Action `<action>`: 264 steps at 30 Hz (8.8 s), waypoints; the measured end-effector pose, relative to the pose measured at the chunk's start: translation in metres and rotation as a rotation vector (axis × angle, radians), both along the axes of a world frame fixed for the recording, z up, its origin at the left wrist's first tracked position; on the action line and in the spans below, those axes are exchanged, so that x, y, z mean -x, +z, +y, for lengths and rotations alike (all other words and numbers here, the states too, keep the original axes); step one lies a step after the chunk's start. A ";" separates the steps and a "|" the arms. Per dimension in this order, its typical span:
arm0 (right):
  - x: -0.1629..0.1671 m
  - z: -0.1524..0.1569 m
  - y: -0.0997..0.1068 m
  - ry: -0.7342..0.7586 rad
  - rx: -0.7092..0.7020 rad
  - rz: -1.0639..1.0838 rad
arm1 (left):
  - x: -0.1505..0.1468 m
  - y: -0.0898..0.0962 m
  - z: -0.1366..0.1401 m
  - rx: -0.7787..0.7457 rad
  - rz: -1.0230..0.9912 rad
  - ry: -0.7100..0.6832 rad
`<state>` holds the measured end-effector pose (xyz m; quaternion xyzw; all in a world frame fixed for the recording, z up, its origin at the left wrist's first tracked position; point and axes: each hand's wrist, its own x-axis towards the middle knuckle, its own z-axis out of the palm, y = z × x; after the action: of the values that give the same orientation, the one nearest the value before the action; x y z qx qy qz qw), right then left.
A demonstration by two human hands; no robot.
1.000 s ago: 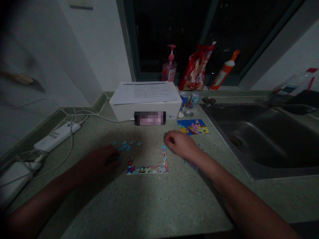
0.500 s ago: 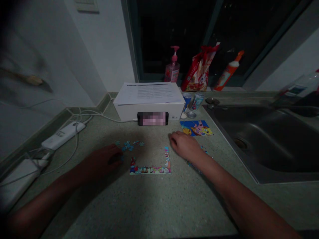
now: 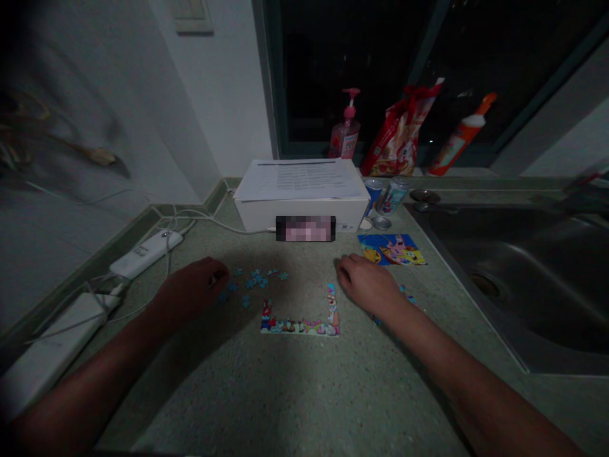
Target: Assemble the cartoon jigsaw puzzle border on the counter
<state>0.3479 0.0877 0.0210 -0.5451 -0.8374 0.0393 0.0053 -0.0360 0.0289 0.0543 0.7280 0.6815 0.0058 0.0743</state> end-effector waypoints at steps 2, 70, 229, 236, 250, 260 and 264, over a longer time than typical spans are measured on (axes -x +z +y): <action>-0.001 0.000 -0.001 0.007 -0.002 0.008 | 0.002 0.004 0.001 -0.001 0.084 0.049; 0.012 -0.007 0.009 -0.029 0.006 -0.052 | 0.007 -0.027 0.009 0.106 -0.292 -0.093; -0.027 -0.025 -0.020 0.164 -0.179 0.283 | 0.028 -0.032 0.041 -0.289 -0.581 0.122; -0.029 -0.024 -0.025 0.182 -0.183 0.256 | 0.001 -0.044 0.032 -0.202 -0.474 -0.078; -0.028 -0.024 -0.025 0.196 -0.176 0.271 | -0.024 -0.060 0.020 -0.161 -0.376 -0.497; -0.028 -0.024 -0.024 0.211 -0.177 0.249 | -0.013 -0.055 0.023 -0.193 -0.369 -0.435; -0.028 -0.024 -0.025 0.213 -0.185 0.249 | -0.011 -0.053 0.022 -0.180 -0.366 -0.467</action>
<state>0.3764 0.0633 -0.0044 -0.4415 -0.8833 0.0297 0.1550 -0.0255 0.0511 0.0009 0.8555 0.4677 0.1798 0.1305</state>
